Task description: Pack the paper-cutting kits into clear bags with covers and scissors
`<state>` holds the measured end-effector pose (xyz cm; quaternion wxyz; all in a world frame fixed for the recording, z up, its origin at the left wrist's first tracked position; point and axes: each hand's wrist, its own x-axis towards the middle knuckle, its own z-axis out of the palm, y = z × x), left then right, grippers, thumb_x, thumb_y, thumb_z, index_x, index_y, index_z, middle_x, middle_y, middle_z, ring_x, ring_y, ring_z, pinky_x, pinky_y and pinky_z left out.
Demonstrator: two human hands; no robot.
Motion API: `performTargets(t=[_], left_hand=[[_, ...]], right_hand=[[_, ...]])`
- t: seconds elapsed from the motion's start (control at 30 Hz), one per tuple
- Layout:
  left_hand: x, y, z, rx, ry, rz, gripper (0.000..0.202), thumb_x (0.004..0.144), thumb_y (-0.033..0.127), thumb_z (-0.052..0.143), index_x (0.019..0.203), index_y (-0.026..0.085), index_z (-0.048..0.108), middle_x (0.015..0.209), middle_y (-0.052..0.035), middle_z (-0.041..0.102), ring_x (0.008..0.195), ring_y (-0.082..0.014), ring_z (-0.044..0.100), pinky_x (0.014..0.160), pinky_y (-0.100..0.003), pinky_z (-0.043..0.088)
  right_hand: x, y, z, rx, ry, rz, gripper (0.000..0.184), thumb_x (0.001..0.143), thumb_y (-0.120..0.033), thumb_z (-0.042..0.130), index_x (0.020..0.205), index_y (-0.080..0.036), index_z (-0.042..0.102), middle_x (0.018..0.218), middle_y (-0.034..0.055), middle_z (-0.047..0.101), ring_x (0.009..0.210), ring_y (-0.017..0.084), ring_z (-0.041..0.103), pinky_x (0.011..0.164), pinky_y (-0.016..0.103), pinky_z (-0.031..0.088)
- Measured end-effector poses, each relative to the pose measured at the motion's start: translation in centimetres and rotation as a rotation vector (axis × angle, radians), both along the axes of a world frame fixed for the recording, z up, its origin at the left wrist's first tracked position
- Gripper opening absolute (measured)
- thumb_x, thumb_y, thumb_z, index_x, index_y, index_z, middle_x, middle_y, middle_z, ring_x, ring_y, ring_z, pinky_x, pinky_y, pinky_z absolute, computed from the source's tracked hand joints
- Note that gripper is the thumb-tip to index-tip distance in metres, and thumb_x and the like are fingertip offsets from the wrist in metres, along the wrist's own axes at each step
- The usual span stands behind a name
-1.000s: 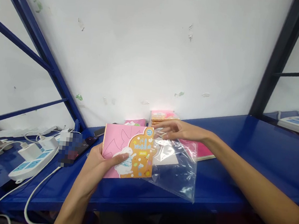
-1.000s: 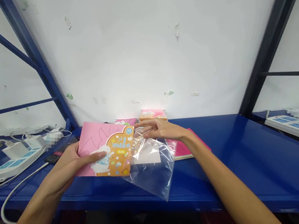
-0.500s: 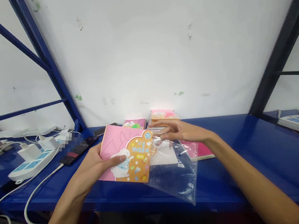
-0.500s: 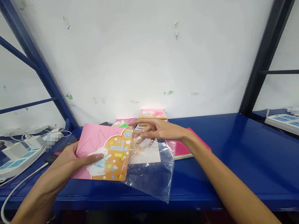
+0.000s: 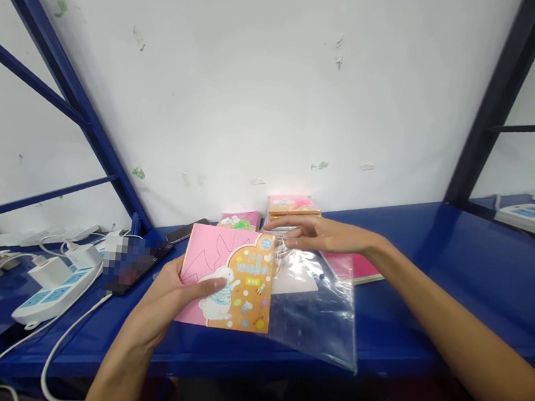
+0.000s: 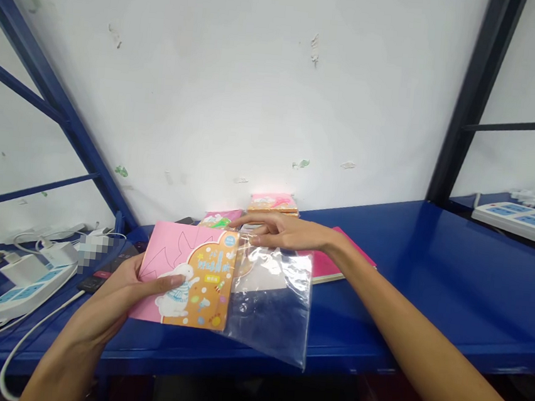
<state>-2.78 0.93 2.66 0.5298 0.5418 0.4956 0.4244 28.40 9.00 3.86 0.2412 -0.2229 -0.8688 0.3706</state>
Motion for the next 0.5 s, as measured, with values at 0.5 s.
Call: performTargets(t=[0.5], left_hand=[[0.02,0.40,-0.43,-0.002,-0.029,-0.050,0.058,0.069,0.022,0.090,0.122,0.014,0.068,0.115,-0.0154,0.078,0.096,-0.0343,0.077,0.081,-0.042,0.065]], right_hand=[[-0.28,0.02,-0.28,-0.051,-0.003,-0.013,0.049,0.097,-0.044,0.061,0.146,-0.040,0.054,0.158,0.0042,0.043,0.122,0.026,0.060,0.096,0.039,0.049]])
